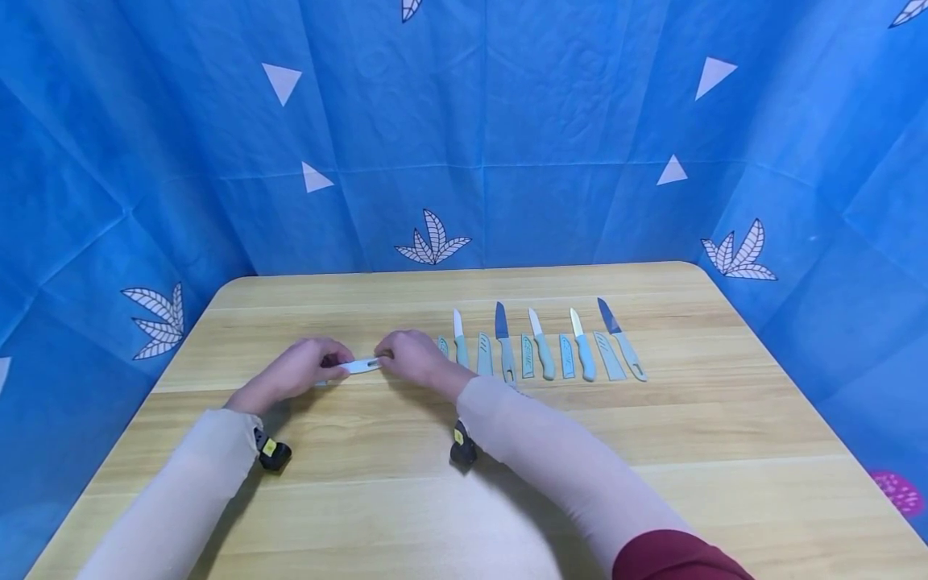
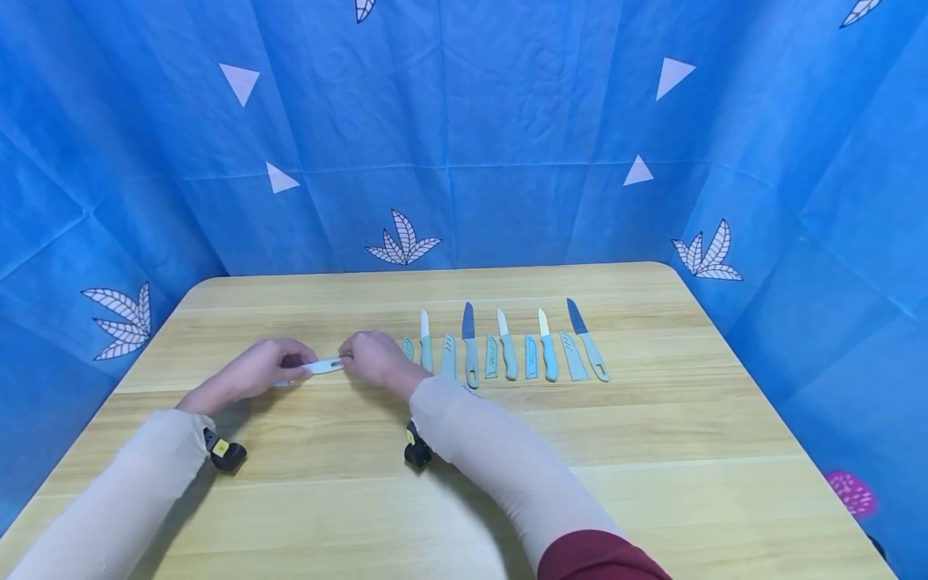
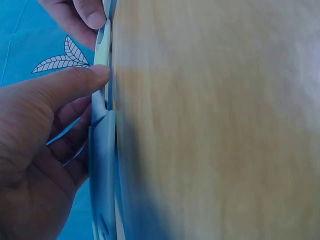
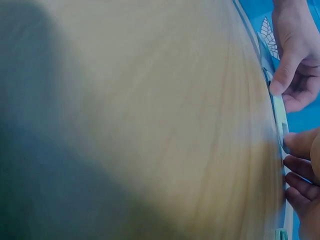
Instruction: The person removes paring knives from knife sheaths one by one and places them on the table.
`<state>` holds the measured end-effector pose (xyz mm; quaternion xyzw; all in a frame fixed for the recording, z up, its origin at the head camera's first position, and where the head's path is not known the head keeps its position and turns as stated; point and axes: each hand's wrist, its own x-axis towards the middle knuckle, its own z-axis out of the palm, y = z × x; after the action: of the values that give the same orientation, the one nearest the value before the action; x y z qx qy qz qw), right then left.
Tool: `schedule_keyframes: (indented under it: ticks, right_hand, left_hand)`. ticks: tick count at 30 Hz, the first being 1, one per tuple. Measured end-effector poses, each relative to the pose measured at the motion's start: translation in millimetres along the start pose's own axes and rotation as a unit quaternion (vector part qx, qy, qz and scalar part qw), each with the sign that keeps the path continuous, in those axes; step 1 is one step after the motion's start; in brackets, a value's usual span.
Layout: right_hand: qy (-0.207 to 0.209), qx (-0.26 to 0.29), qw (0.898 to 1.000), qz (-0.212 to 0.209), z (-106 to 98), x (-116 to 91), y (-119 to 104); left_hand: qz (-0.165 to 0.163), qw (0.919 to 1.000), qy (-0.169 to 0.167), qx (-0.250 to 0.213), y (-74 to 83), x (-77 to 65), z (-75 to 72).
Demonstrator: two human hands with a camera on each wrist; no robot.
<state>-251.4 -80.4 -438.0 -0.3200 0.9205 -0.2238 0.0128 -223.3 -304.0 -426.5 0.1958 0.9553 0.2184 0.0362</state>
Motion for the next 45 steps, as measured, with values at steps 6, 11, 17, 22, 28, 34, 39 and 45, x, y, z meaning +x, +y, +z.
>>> schedule_keyframes:
  ticks: [6, 11, 17, 22, 28, 34, 39, 45]
  right_hand:
    - [0.005, -0.006, 1.0, -0.008, 1, -1, 0]
    - [0.008, 0.004, 1.0, 0.0, 0, -2, 1]
    - [0.001, 0.034, 0.999, 0.022, -6, -6, 2]
    - [0.008, 0.023, 1.0, 0.011, -9, -7, 4]
    - [0.013, 0.022, 1.0, -0.006, -11, -7, 7]
    - [-0.01, 0.02, 1.0, -0.021, -13, -8, 6]
    - [-0.026, 0.029, 0.998, -0.046, -15, -10, 7]
    - [-0.048, 0.12, 0.991, -0.033, -21, -12, 11]
  left_hand:
    - [0.006, 0.9999, 0.009, -0.009, 1.4, 0.0, -0.1]
    - [-0.007, 0.9999, -0.004, -0.01, 2.7, -0.7, -2.2]
    - [-0.012, 0.9998, -0.015, -0.005, 4.4, -1.0, -5.5]
    - [-0.003, 0.9999, -0.013, -0.002, 9.5, -0.6, -7.8]
    - [0.009, 0.9999, -0.004, -0.005, 16.3, 0.1, -9.1]
    - [0.04, 0.9992, 0.002, 0.003, 26.5, 3.4, -9.1]
    - [0.043, 0.9991, 0.0, 0.005, 34.6, 5.9, -8.9]
    - [0.037, 0.9993, 0.01, 0.002, 35.7, 4.9, -10.6]
